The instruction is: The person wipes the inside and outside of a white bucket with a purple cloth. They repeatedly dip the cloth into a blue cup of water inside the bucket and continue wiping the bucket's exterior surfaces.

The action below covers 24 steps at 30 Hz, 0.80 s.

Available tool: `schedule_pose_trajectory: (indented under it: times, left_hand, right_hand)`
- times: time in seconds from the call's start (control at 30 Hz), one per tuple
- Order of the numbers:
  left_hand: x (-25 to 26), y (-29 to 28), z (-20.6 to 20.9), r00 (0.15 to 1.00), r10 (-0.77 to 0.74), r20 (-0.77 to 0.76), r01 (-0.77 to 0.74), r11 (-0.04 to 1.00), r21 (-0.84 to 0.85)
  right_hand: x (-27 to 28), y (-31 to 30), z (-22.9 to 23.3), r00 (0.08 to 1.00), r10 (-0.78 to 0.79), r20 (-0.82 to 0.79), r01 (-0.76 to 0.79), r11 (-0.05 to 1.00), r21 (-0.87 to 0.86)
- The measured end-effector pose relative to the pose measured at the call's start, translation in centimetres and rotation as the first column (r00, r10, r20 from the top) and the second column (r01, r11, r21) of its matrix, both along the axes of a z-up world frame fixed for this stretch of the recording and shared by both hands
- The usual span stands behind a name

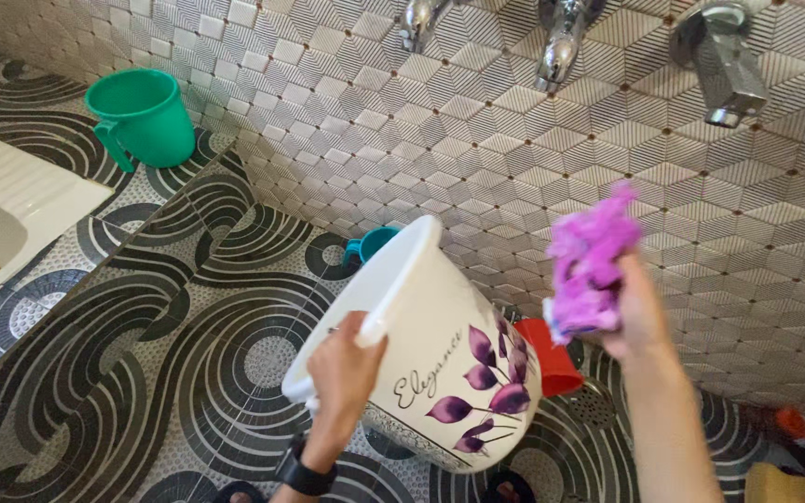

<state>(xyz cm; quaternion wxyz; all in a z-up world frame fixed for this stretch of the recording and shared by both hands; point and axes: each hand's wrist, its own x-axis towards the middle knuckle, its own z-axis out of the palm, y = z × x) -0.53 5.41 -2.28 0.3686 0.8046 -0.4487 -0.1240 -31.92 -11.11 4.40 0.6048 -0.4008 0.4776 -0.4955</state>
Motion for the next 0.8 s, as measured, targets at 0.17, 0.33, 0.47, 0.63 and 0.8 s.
schedule_pose_trajectory:
  times: [0.17, 0.33, 0.47, 0.63, 0.8]
  left_hand:
    - [2.0, 0.4, 1.0, 0.978, 0.150, -0.147, -0.157, 0.987, -0.031]
    - [2.5, 0.3, 0.1, 0.998, 0.066, 0.003, -0.066, 0.998, 0.007]
    - [3.9, 0.6, -0.1, 0.999, -0.006, 0.042, 0.005, 1.000, 0.027]
    - [5.4, 0.8, -0.7, 0.992, -0.065, 0.105, 0.068, 0.997, -0.029]
    - [3.9, 1.0, -1.4, 0.989, -0.050, 0.140, 0.058, 0.997, -0.053]
  right_hand:
    - [7.2, 2.0, -3.9, 0.924, 0.258, -0.282, -0.286, 0.956, -0.064]
    - [13.5, 7.9, -6.9, 0.622, -0.258, -0.740, -0.454, 0.651, -0.608]
    - [16.5, 13.1, -9.3, 0.509, -0.381, -0.772, -0.607, 0.477, -0.636]
    - [16.1, 8.1, -14.2, 0.623, -0.144, -0.769, -0.535, 0.638, -0.554]
    - [16.4, -2.1, -16.6, 0.701, 0.046, -0.712, -0.416, 0.837, -0.356]
